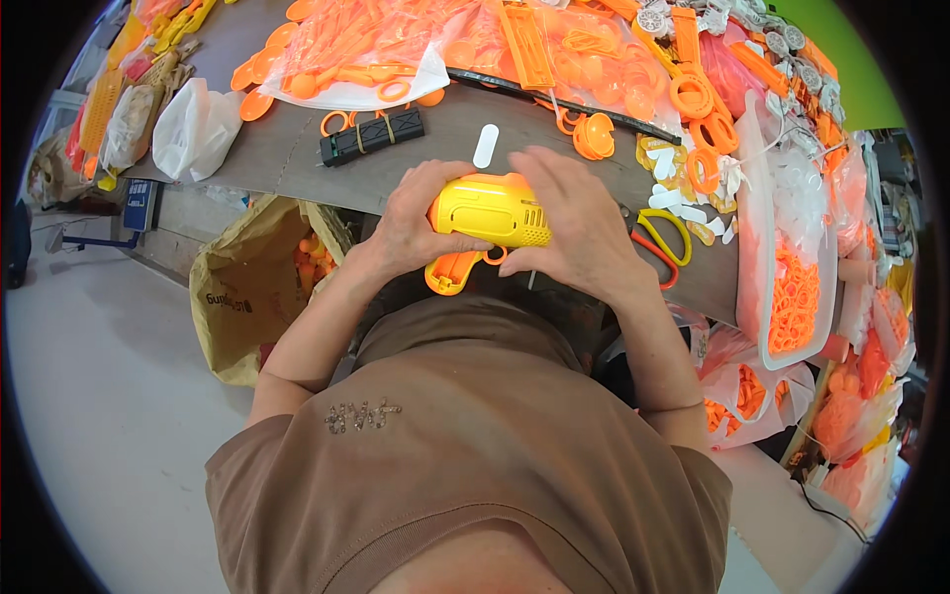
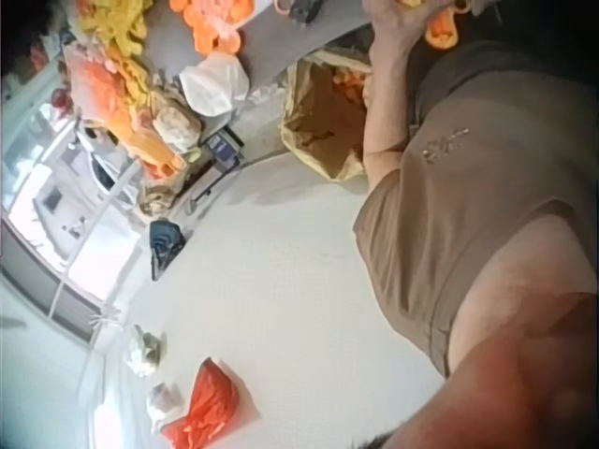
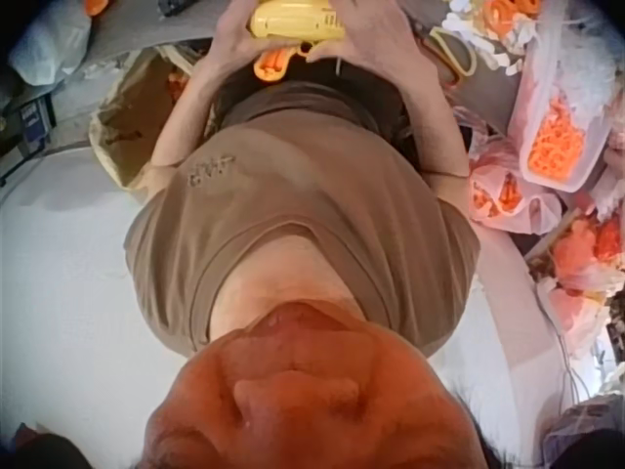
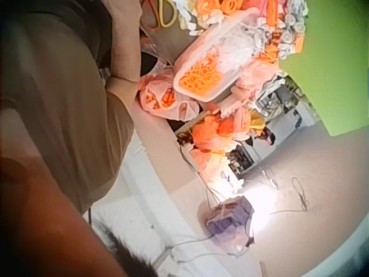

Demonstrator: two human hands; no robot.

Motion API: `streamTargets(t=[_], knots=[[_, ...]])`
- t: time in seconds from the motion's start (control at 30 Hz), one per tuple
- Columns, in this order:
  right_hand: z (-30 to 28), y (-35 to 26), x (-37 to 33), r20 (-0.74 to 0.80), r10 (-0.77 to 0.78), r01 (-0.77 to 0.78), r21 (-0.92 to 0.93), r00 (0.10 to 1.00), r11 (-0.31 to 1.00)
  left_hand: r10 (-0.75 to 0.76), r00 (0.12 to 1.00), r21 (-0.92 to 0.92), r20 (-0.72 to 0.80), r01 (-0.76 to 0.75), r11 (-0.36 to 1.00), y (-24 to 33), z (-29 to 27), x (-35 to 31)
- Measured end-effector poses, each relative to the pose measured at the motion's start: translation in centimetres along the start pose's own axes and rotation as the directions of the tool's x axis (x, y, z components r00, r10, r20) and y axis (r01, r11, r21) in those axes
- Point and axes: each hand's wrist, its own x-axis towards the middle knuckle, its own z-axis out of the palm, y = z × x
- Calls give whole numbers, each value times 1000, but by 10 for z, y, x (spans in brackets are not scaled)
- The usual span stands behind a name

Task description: Assembling and inspecting yellow plastic toy guns at a workbench.

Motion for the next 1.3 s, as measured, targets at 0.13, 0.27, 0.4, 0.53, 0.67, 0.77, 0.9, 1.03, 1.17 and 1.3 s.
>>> streamTargets(t=[0.13, 0.27, 0.4, 0.53, 0.67, 0.77, 0.9, 1.03, 1.17, 1.3], knots=[[9, 1, 10, 289, -27, 16, 40, 957, 999, 39, 999, 1, 15, -39, 999, 0, 1, 3], [10, 2, 13, 324, -124, 117, 40, 938, 992, 128, 991, 40, 28, -129, 991, 1, 3, 2], [10, 3, 14, 306, -157, 154, 35, 939, 988, 185, 982, 51, 29, -187, 981, -2, 2, 6], [8, -1, 8, 290, -91, 103, -25, 953, 994, 115, 993, 29, 30, -116, 993, -2, 1, 5], [0, 0, 2, 239, 19, -12, -30, 971, 999, 85, 996, 111, 36, -89, 990, 2, 0, 15], [-7, 10, -4, 125, 47, -47, 4, 991, 999, 52, 998, 136, 35, -56, 989, 3, 3, 20], [-15, 45, 13, -51, 88, -93, -109, 995, 990, -85, 996, 112, -23, 87, 990, 0, 10, 20], [-10, 69, 18, -11, 151, -149, -227, 989, 962, -210, 977, 23, -39, 211, 977, -1, 9, 19], [-16, 85, 4, 53, 204, -173, -355, 978, 919, -235, 969, -24, -74, 233, 972, -3, 11, 21], [-34, 94, 10, 59, 264, -230, -335, 963, 914, -143, 982, 132, -124, 159, 978, 1, 18, 33]])
